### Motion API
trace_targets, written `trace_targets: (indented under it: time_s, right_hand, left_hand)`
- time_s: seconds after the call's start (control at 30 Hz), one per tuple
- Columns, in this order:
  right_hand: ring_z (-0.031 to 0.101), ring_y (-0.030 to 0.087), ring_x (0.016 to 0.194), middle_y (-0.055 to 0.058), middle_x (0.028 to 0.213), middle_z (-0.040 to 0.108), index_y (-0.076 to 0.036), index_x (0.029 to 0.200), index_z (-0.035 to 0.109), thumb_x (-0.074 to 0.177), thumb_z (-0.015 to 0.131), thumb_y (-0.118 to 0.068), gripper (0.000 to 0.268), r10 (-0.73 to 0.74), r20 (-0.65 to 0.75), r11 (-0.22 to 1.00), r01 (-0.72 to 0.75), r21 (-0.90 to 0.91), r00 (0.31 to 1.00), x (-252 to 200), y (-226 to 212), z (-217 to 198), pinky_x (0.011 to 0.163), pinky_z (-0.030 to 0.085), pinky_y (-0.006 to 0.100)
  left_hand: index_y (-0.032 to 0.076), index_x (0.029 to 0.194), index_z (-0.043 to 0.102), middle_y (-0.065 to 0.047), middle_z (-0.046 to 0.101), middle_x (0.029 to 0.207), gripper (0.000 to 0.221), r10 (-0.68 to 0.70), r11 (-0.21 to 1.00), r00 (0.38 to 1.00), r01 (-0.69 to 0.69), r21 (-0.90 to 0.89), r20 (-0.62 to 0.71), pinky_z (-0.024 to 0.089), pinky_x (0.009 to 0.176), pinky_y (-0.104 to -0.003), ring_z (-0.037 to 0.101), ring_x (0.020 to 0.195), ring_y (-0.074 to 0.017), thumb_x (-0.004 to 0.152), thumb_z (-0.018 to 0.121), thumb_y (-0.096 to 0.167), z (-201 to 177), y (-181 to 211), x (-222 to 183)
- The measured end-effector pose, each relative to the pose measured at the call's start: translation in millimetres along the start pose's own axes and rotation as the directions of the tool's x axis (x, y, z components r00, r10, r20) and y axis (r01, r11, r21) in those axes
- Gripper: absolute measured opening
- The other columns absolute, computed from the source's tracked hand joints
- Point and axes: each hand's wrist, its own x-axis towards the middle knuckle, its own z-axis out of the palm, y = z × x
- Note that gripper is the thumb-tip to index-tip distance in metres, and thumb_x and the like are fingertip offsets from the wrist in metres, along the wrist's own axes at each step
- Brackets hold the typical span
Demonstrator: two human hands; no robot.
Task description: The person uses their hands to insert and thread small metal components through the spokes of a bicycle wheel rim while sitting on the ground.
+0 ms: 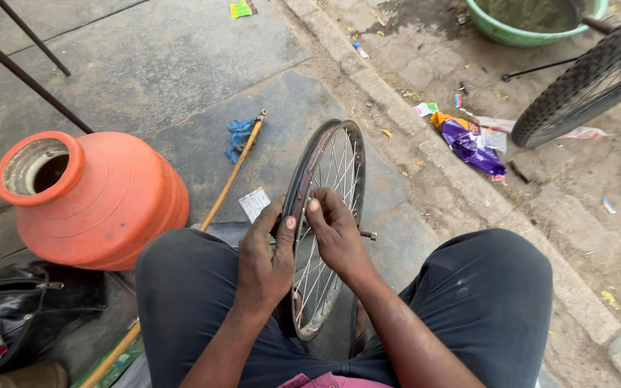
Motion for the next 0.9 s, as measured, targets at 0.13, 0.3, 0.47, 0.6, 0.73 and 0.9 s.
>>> trace_targets:
  time_s: [0.13, 0.3, 0.47, 0.6, 0.73, 0.9]
  right_hand:
    - [0.057, 0.009, 0.086, -0.001, 0.091, 0.064, -0.004, 0.103, 0.062, 0.107, 0.060, -0.027, 0.024, 0.067, 0.088, 0.976, -0.084, 0.202, 0.994, 14.8, 7.1, 9.2, 0.081, 0.048, 0.026]
    - [0.065, 0.015, 0.086, 0.006, 0.095, 0.073, -0.004, 0.104, 0.068, 0.097, 0.069, -0.030, 0.028, 0.193, -0.132, 0.981, -0.190, 0.039, 0.972, 12.3, -5.3, 18.2, 0.078, 0.054, 0.031]
    - [0.070, 0.017, 0.112, 0.008, 0.115, 0.072, -0.003, 0.118, 0.063, 0.083, 0.082, -0.022, 0.045, -0.220, -0.135, 0.939, 0.172, -0.298, 0.966, -6.6, -14.5, 28.0, 0.090, 0.060, 0.032]
    - [0.070, 0.020, 0.118, 0.010, 0.120, 0.074, -0.004, 0.125, 0.066, 0.081, 0.087, -0.015, 0.050, -0.261, -0.094, 0.874, 0.194, -0.445, 0.961, -2.3, -14.5, 26.9, 0.100, 0.057, 0.034]
    - [0.070, 0.021, 0.117, 0.011, 0.120, 0.074, -0.005, 0.125, 0.068, 0.081, 0.087, -0.016, 0.050, -0.280, -0.067, 0.850, 0.215, -0.481, 0.958, -3.7, -11.7, 25.2, 0.099, 0.057, 0.035]
    - [0.071, 0.021, 0.114, 0.010, 0.119, 0.075, -0.007, 0.125, 0.069, 0.080, 0.087, -0.022, 0.050, -0.198, -0.032, 0.870, 0.161, -0.466, 0.980, -5.0, -7.5, 24.0, 0.096, 0.058, 0.036]
  left_hand:
    - [0.004, 0.133, 0.064, -0.013, 0.076, 0.105, 0.034, -0.050, 0.997, 0.998, 0.051, 0.062, -0.028, 0.058, 0.079, -0.034, 0.075, 0.093, -0.0192, 0.102, 0.058, 0.017, -7.5, -15.1, 6.4]
    - [0.004, 0.132, 0.065, -0.010, 0.072, 0.105, 0.033, -0.080, 0.991, 0.992, 0.090, 0.099, -0.094, 0.059, 0.075, -0.033, 0.072, 0.093, -0.0169, 0.103, 0.057, 0.018, -15.5, -35.8, 11.6]
    - [0.002, 0.133, 0.067, -0.011, 0.071, 0.100, 0.033, -0.119, 0.985, 0.982, 0.135, 0.104, -0.148, 0.055, 0.076, -0.032, 0.068, 0.087, -0.0162, 0.105, 0.057, 0.018, -25.3, -51.8, 21.5]
    - [0.001, 0.134, 0.064, -0.009, 0.074, 0.105, 0.035, -0.107, 0.994, 0.982, 0.111, 0.018, -0.153, 0.058, 0.077, -0.029, 0.069, 0.089, -0.0127, 0.105, 0.057, 0.020, -23.4, -61.0, 24.4]
    - [0.000, 0.134, 0.064, -0.010, 0.074, 0.106, 0.035, -0.081, 0.995, 0.986, 0.089, 0.048, -0.146, 0.057, 0.079, -0.029, 0.070, 0.092, -0.0128, 0.106, 0.056, 0.019, -22.8, -63.9, 22.2]
    - [0.001, 0.135, 0.063, -0.008, 0.072, 0.102, 0.036, -0.133, 0.988, 0.983, 0.141, 0.063, -0.125, 0.056, 0.074, -0.027, 0.067, 0.084, -0.0111, 0.105, 0.055, 0.019, -24.7, -61.2, 23.1]
